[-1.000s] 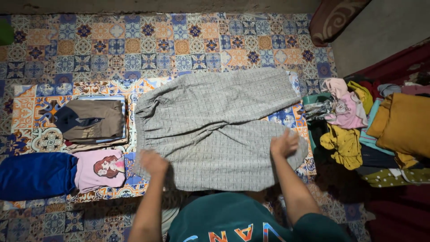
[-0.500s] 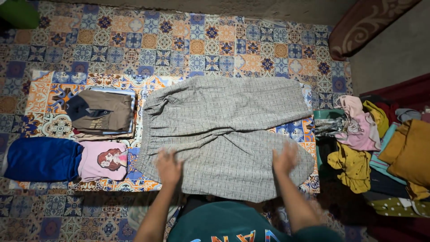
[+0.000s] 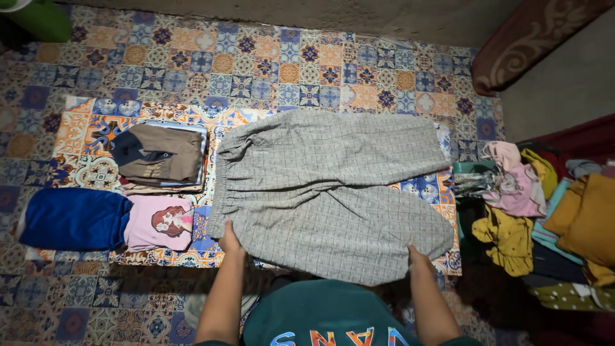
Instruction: Folding various items of clothing including shirts, shorts, and pants on a low surface.
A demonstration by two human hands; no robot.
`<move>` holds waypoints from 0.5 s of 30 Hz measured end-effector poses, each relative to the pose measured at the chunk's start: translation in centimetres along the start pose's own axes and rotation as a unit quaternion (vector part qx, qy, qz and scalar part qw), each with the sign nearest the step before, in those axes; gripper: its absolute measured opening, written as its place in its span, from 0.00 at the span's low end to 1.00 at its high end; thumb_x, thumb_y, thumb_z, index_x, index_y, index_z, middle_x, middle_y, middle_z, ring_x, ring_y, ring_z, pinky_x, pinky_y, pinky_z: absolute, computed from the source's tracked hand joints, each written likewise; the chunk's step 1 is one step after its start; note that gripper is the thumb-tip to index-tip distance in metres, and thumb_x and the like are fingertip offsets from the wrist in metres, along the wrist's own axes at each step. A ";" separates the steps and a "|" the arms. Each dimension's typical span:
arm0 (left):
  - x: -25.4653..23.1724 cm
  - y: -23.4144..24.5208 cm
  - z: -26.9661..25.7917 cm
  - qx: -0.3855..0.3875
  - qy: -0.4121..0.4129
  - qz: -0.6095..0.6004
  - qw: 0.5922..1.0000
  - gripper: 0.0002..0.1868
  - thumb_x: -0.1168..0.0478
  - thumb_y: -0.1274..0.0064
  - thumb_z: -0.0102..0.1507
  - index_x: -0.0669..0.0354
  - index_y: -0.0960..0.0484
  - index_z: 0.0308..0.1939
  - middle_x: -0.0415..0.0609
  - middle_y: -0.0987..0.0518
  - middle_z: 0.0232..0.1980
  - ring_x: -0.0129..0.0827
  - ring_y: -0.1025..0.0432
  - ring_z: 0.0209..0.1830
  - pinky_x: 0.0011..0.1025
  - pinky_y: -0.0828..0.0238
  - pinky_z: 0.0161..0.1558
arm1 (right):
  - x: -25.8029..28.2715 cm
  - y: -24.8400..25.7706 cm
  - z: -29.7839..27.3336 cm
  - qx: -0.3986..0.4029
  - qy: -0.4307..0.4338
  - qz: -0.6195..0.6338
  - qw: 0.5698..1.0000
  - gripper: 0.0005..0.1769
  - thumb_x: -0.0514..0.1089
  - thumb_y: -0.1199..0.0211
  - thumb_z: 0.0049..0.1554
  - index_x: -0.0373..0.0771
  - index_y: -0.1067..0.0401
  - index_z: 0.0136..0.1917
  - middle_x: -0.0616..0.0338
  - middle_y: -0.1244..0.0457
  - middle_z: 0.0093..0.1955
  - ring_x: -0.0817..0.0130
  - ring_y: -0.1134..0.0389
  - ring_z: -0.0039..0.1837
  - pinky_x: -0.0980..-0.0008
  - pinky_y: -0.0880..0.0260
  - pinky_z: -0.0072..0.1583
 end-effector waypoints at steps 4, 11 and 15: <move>-1.8 0.0 -0.3 0.077 0.018 -0.075 0.994 0.37 0.50 0.33 0.52 0.69 0.25 0.59 0.54 0.19 0.57 0.43 0.21 0.49 0.42 0.21 0.50 | -0.1 -0.5 0.7 -0.012 0.023 0.067 0.997 0.48 0.56 0.29 0.45 0.24 0.36 0.70 0.40 0.38 0.68 0.46 0.34 0.65 0.54 0.34 0.63; -2.4 4.7 0.9 -0.052 -0.155 0.162 0.973 0.38 0.51 0.29 0.54 0.76 0.23 0.59 0.60 0.20 0.61 0.46 0.24 0.53 0.41 0.26 0.55 | -0.4 -0.7 1.7 -0.044 0.074 0.170 0.982 0.41 0.35 0.38 0.47 0.28 0.38 0.74 0.46 0.36 0.70 0.50 0.33 0.67 0.55 0.32 0.65; -3.4 8.5 0.8 -0.205 -0.252 0.399 0.858 0.47 0.51 0.25 0.55 0.83 0.32 0.63 0.75 0.28 0.63 0.64 0.31 0.58 0.51 0.35 0.56 | -2.6 0.9 1.0 -0.041 0.066 0.145 0.986 0.39 0.32 0.44 0.46 0.28 0.36 0.73 0.45 0.35 0.68 0.50 0.33 0.66 0.53 0.31 0.65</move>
Point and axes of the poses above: each hand's wrist, its own z-axis towards the middle knuckle, its own y-axis out of the back of the hand, x = y × z, the point moved 2 cm from there along z, towards the middle knuckle
